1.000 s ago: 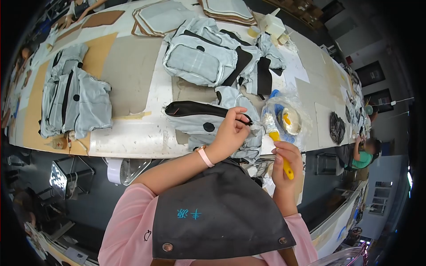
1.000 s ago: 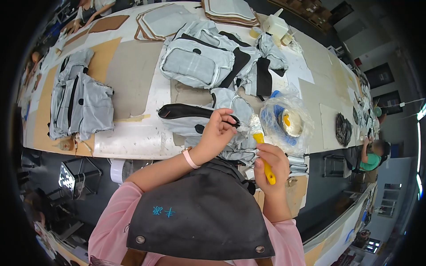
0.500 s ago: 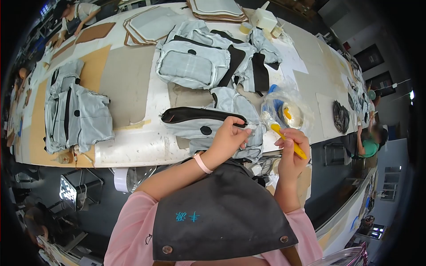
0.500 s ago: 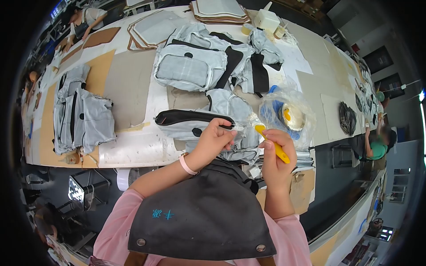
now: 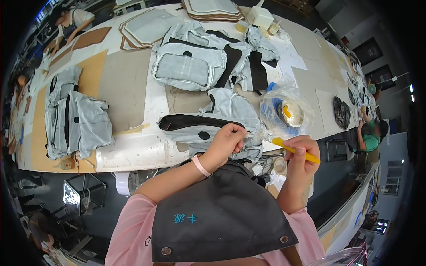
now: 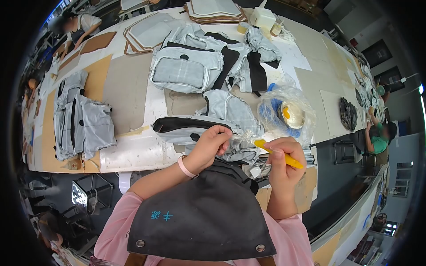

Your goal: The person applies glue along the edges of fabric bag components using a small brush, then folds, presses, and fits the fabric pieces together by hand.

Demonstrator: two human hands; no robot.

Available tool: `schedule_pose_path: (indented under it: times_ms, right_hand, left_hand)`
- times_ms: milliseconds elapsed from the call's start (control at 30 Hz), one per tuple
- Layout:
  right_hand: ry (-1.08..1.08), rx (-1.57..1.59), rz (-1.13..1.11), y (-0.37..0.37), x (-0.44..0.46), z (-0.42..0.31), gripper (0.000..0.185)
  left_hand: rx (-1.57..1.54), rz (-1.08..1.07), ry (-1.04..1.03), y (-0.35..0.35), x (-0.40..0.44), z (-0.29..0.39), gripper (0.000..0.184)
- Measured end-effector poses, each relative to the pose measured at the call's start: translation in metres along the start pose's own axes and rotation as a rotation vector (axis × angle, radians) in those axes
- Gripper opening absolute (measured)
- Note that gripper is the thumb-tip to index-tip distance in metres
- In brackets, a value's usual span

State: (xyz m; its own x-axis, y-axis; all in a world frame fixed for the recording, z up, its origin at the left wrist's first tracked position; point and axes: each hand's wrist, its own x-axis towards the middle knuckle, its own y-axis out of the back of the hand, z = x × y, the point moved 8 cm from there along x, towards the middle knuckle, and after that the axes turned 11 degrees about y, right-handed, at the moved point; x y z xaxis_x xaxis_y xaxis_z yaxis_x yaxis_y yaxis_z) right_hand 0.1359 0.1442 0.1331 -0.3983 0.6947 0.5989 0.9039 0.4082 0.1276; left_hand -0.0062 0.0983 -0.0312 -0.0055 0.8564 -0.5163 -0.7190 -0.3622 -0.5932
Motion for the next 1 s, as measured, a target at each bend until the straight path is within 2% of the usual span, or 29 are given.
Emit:
schedule_pose_path:
  times_ms: [133,233,333,500,600,633,733,833,933,1000]
  right_hand:
    - [0.017,-0.044,-0.014,-0.012,0.008,0.000,0.011]
    - [-0.031,-0.114,-0.151,-0.025,0.009,0.015,0.012]
    - [-0.130,-0.093,-0.180,-0.019,0.007,0.019,0.013]
    - [-0.225,0.075,0.037,-0.008,0.020,0.016,0.016]
    - [-0.214,-0.086,-0.139,-0.027,0.022,0.030,0.013]
    - [-0.272,-0.083,-0.172,-0.034,0.021,0.035,0.012]
    - [-0.305,-0.137,-0.151,-0.026,0.026,0.033,0.013]
    - [-0.220,-0.098,-0.068,-0.023,0.032,0.022,0.016]
    - [-0.120,-0.220,-0.254,-0.044,0.034,0.021,0.017]
    - [-0.164,-0.203,-0.202,-0.041,0.034,0.031,0.018]
  left_hand:
    - [0.040,0.011,0.010,0.000,0.003,-0.001,0.015]
    - [0.059,0.027,0.013,-0.001,0.000,0.001,0.017]
    - [0.072,0.014,0.062,0.001,0.000,-0.004,0.018]
    - [0.051,-0.085,0.064,0.001,-0.006,-0.009,0.019]
    - [0.058,-0.113,0.079,0.000,-0.009,-0.010,0.019]
    - [0.063,-0.120,0.084,0.000,-0.009,-0.011,0.019]
    - [0.073,-0.144,0.097,-0.001,-0.010,-0.014,0.019]
    - [0.035,-0.168,0.071,0.000,-0.010,-0.010,0.017]
    - [0.038,-0.169,0.075,0.000,-0.010,-0.010,0.017]
    - [0.030,-0.176,0.083,0.001,-0.010,-0.012,0.017]
